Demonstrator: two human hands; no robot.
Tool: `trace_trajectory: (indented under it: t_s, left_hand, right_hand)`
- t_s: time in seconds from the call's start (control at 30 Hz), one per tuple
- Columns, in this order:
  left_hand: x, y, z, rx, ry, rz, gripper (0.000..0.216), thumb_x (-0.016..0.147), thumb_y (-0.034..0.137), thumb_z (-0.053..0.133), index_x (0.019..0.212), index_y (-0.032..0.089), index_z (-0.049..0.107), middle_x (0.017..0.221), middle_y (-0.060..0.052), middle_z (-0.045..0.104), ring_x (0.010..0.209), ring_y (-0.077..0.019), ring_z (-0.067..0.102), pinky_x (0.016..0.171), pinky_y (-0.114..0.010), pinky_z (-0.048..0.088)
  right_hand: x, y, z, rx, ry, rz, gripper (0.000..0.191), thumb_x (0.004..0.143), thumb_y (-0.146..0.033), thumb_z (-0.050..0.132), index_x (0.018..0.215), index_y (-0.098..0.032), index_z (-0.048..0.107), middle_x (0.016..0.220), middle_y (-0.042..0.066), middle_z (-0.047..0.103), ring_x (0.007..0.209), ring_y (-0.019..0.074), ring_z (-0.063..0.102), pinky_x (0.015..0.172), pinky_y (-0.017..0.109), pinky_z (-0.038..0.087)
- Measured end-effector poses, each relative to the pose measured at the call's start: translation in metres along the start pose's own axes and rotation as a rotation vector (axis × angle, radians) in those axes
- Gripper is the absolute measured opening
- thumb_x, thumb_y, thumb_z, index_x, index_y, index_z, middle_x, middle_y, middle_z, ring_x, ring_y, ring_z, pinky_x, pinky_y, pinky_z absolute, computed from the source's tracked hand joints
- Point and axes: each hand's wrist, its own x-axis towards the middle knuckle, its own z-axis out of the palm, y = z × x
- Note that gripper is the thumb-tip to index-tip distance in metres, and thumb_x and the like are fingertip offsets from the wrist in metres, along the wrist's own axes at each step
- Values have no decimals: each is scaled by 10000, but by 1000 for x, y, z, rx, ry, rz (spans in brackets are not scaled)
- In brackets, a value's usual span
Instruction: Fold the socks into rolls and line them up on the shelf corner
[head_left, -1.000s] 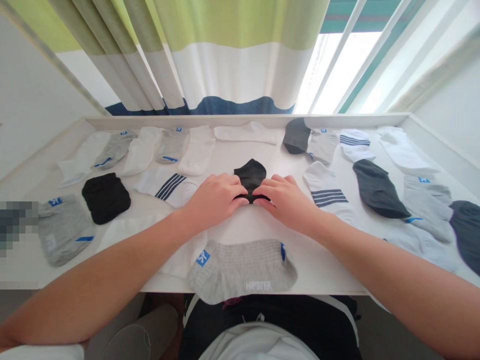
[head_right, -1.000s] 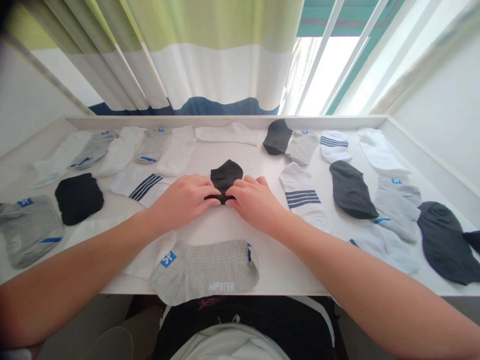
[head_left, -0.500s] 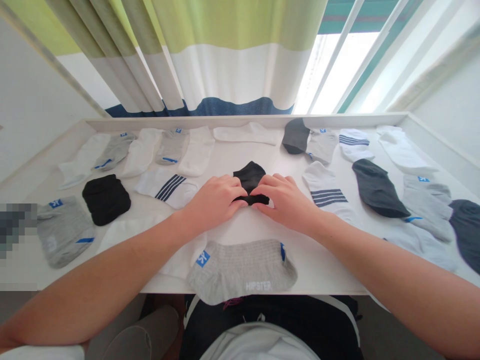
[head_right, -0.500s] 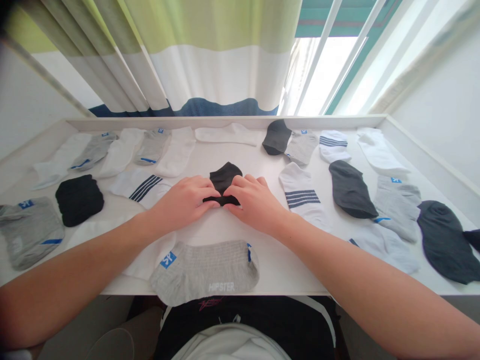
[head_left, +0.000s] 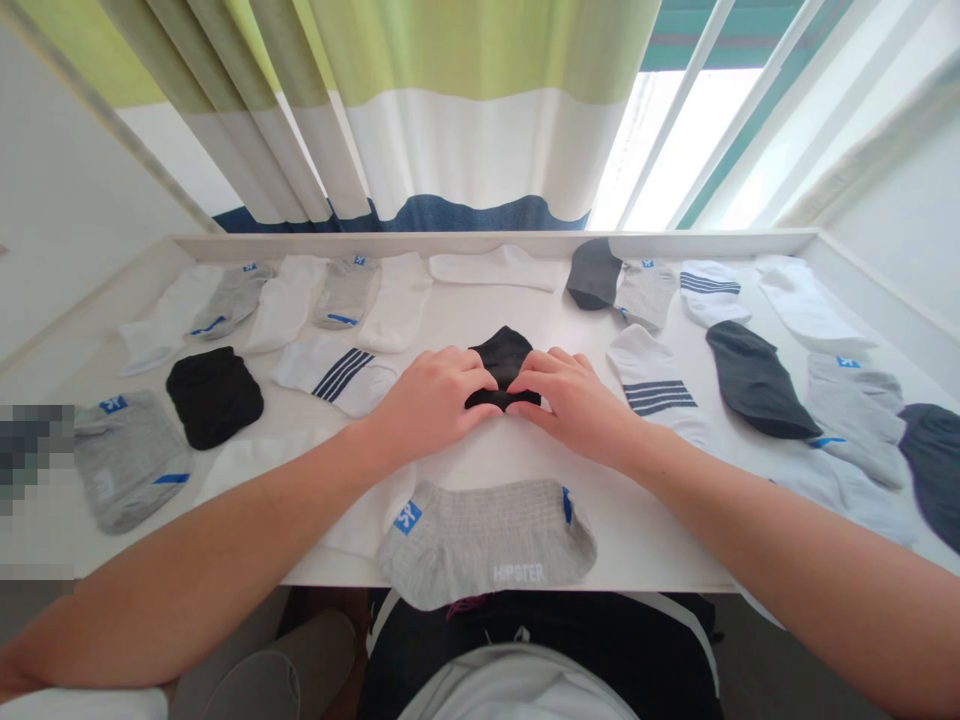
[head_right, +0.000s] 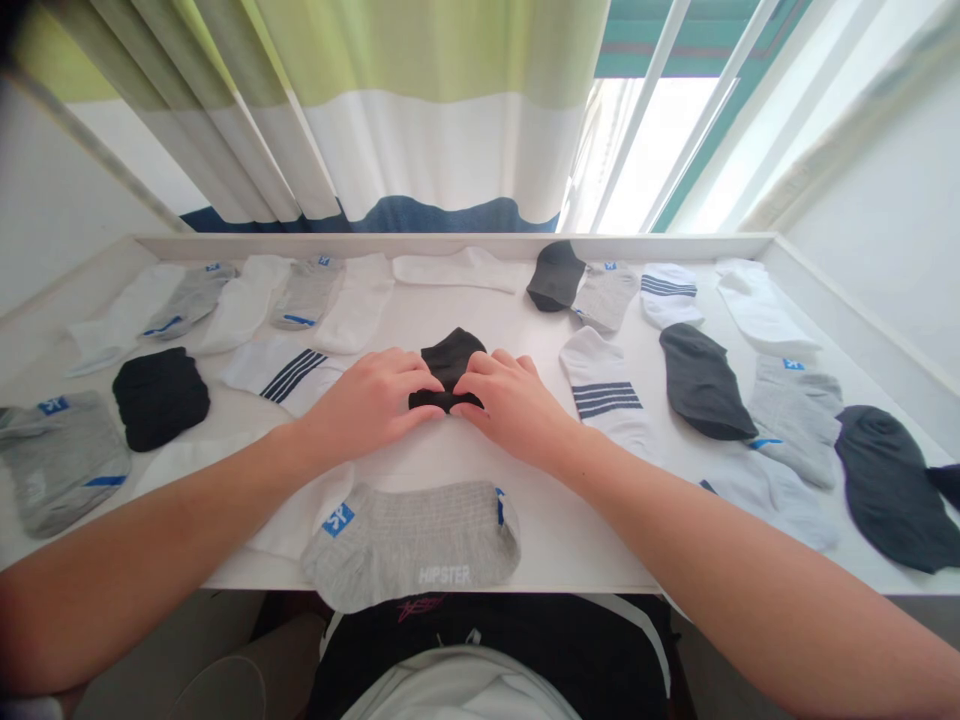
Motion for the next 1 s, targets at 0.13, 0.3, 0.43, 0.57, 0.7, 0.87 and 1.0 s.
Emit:
trace_trajectory:
  t_s: [0.13, 0.3, 0.43, 0.57, 0.7, 0.87, 1.0]
  left_hand:
    - [0, 1, -1, 9, 0, -5, 225, 862, 272, 790, 1070, 204, 740, 1055, -50, 732, 1018, -266, 657, 881, -412, 496]
    - [1, 0, 1, -4, -24, 9, 145, 915, 238, 719, 1049, 195, 754, 1038, -53, 740, 1007, -261, 669, 886, -416, 501]
    - [2, -1, 2, -19, -40, 16, 160, 955, 252, 666, 1063, 197, 771, 1050, -63, 742, 1004, -261, 671, 906, -433, 504]
    - [2, -1, 1, -15, -51, 20, 188, 976, 251, 629, 1088, 217, 777, 1068, -66, 746, 1000, -262, 668, 899, -437, 505]
    - [2, -1, 1, 2, -56, 17, 196, 988, 256, 613, 1077, 213, 782, 1063, -73, 744, 995, -265, 667, 883, -434, 506]
    - [1, -1, 1, 8, -14, -1, 188, 968, 314, 663, 1084, 216, 774, 1026, -63, 737, 992, -267, 658, 870, -428, 502]
    - [0, 2, -2, 26, -1, -20, 274, 878, 326, 780, 1120, 205, 739, 1052, -61, 727, 1018, -271, 652, 885, -426, 502]
  right_hand:
    - [1, -1, -1, 0, -23, 4, 168, 1016, -298, 608, 1032, -238, 764, 1043, 76, 681, 998, 259, 553, 866, 418, 376]
    - [0, -1, -1, -1, -16, 2, 137, 1005, -301, 631, 1040, -231, 744, 1033, 64, 689, 996, 258, 555, 877, 420, 369]
    - [-2, 0, 1, 18, 11, 2, 158, 949, -296, 714, 1092, -232, 698, 1042, 50, 703, 990, 255, 561, 871, 408, 369]
    - [-2, 0, 2, 12, 39, -19, 212, 894, -236, 763, 1080, -236, 661, 1064, 47, 702, 982, 253, 555, 859, 397, 375]
    - [-1, -1, 0, -2, 20, -13, 120, 923, -250, 732, 1031, -234, 681, 1086, 64, 705, 1009, 267, 556, 859, 405, 375]
    - [1, -2, -4, -19, -20, 9, 86, 984, -272, 658, 1027, -220, 712, 1065, 74, 718, 1019, 269, 563, 875, 416, 370]
    - [1, -3, -5, -46, -32, 14, 144, 1019, -287, 603, 1047, -223, 730, 1048, 76, 722, 1001, 261, 564, 864, 409, 364]
